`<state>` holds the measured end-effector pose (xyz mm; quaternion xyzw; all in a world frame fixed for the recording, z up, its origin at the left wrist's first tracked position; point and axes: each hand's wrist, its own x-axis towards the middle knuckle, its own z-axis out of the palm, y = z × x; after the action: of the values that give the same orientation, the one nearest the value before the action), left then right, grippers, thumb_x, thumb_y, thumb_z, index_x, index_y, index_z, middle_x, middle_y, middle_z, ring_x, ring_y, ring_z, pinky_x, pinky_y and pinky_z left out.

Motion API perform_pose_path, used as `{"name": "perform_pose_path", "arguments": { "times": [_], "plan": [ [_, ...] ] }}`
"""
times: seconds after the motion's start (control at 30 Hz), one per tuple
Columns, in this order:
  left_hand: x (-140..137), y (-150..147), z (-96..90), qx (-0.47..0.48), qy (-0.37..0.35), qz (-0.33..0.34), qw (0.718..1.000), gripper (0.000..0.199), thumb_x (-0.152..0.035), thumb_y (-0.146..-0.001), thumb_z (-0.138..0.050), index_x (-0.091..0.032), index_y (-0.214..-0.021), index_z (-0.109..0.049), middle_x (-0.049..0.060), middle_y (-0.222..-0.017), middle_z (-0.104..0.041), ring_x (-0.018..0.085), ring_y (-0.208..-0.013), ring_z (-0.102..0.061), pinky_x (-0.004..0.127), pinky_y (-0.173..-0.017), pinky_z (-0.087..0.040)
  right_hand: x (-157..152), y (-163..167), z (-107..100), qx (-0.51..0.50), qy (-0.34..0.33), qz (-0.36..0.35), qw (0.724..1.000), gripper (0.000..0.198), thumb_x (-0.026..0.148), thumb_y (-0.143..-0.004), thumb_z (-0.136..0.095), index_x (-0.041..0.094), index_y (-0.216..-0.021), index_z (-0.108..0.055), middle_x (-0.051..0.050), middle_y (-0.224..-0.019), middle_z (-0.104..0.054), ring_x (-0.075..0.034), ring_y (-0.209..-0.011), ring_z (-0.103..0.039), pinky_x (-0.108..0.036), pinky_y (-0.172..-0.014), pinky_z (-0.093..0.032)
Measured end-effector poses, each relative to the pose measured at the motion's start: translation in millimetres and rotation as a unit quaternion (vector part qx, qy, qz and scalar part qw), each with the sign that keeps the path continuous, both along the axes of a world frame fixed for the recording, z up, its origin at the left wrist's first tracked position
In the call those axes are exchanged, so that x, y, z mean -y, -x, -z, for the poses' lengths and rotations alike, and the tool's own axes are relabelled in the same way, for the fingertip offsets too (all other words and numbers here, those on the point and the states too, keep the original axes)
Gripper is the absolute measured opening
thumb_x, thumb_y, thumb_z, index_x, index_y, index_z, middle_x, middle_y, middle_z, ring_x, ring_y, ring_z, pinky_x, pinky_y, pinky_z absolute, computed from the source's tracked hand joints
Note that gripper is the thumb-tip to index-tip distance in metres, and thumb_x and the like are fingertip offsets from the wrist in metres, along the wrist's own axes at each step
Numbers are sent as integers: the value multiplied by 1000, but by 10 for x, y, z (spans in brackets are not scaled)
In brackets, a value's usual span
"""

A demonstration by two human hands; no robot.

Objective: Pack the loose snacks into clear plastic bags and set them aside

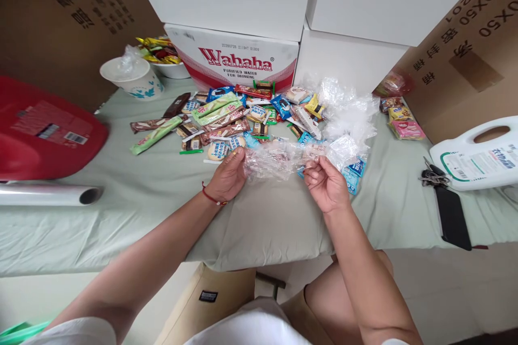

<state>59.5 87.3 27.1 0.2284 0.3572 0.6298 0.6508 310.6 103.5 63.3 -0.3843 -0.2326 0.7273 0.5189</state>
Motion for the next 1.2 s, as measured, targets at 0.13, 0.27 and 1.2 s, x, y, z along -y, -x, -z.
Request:
{"name": "perform_pose_path", "arguments": {
  "times": [0.13,0.27,1.2],
  "plan": [
    [66,-8,-25,68,3,109,992,61,-69,-67,-88,-24,-99,-64,4,-109,-73,22,-96,-73,36,-78,-61,91,146,14,-33,14,-21,999,18,28,-82,-81,21,-83,-65,-5,-89,-75,-9,-59,-53,-19,-48,-50],
    [103,-44,7,45,-13,183,982,85,-44,-53,-103,-32,-125,-60,6,-131,-69,24,-101,-74,43,-86,-62,153,238,39,-39,27,-22,999,19,29,-82,-81,21,-83,-64,-6,-97,-79,-10,-62,-57,-20,-50,-52],
    [-15,43,7,-113,21,-75,990,49,-61,-86,-75,-23,-63,-56,-4,-47,-39,10,-42,-30,29,-43,-19,29,-273,-130,595,-308,192,717,26,48,-96,-63,22,-93,-68,-6,-93,-68,-20,-81,-60,-35,-75,-50]
  ]
}}
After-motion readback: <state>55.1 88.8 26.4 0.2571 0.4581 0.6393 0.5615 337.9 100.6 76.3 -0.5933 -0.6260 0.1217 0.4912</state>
